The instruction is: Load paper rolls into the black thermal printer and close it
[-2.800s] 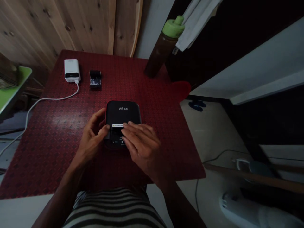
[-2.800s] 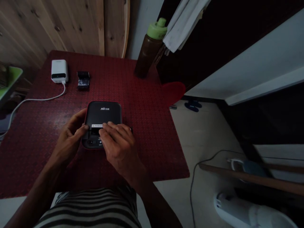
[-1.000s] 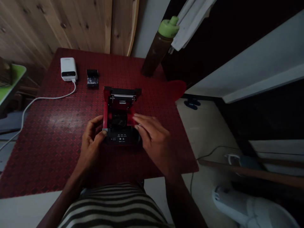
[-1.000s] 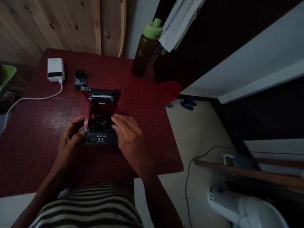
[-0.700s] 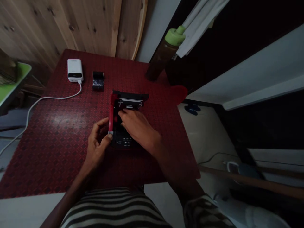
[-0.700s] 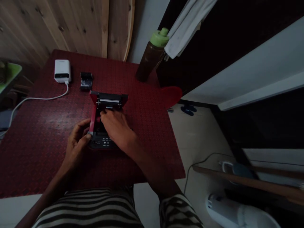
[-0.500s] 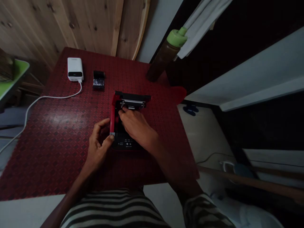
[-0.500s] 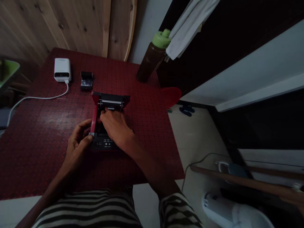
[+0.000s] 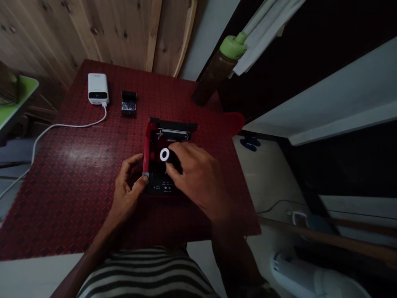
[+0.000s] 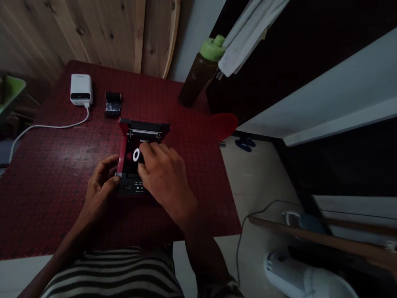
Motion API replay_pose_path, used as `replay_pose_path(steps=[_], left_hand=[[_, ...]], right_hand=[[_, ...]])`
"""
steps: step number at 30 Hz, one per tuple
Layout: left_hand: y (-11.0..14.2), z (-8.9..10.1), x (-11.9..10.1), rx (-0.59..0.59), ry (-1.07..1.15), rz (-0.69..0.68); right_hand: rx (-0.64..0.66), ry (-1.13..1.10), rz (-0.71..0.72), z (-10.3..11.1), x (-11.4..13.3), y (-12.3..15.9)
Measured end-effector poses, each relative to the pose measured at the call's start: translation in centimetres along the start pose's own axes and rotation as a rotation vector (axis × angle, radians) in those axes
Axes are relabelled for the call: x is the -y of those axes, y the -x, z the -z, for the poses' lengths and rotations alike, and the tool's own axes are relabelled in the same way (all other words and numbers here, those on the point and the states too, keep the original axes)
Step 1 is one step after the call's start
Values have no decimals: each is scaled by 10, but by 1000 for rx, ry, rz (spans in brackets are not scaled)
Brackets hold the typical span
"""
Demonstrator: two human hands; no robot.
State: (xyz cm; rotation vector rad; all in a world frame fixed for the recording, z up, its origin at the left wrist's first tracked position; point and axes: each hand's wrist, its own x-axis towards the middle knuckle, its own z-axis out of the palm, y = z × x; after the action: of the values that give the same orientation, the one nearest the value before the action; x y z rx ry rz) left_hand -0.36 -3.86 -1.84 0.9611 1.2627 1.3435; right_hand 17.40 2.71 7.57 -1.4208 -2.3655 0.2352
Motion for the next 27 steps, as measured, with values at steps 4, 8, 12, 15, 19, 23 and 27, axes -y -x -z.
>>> replay_pose_path(steps=[4, 8, 12, 15, 19, 23, 27], left_hand=[[2, 0, -1, -6, 25, 38], [2, 1, -1, -26, -3, 21], [2, 1, -2, -26, -15, 9], [1, 2, -1, -19, 4, 7], [-1, 1, 0, -39, -6, 2], [-1, 1, -2, -58, -44, -20], [-1, 0, -1, -59, -29, -22]], right_hand=[[-257, -298, -98, 24, -46, 19], [-475, -484, -289, 6, -110, 4], [-508, -621, -387, -43, -149, -23], [-386, -681, -410, -74, -151, -32], [-295, -693, -406, -95, -144, -30], [-254, -694, -399, -100, -147, -28], [-225, -680, -408, -90, -155, -9]])
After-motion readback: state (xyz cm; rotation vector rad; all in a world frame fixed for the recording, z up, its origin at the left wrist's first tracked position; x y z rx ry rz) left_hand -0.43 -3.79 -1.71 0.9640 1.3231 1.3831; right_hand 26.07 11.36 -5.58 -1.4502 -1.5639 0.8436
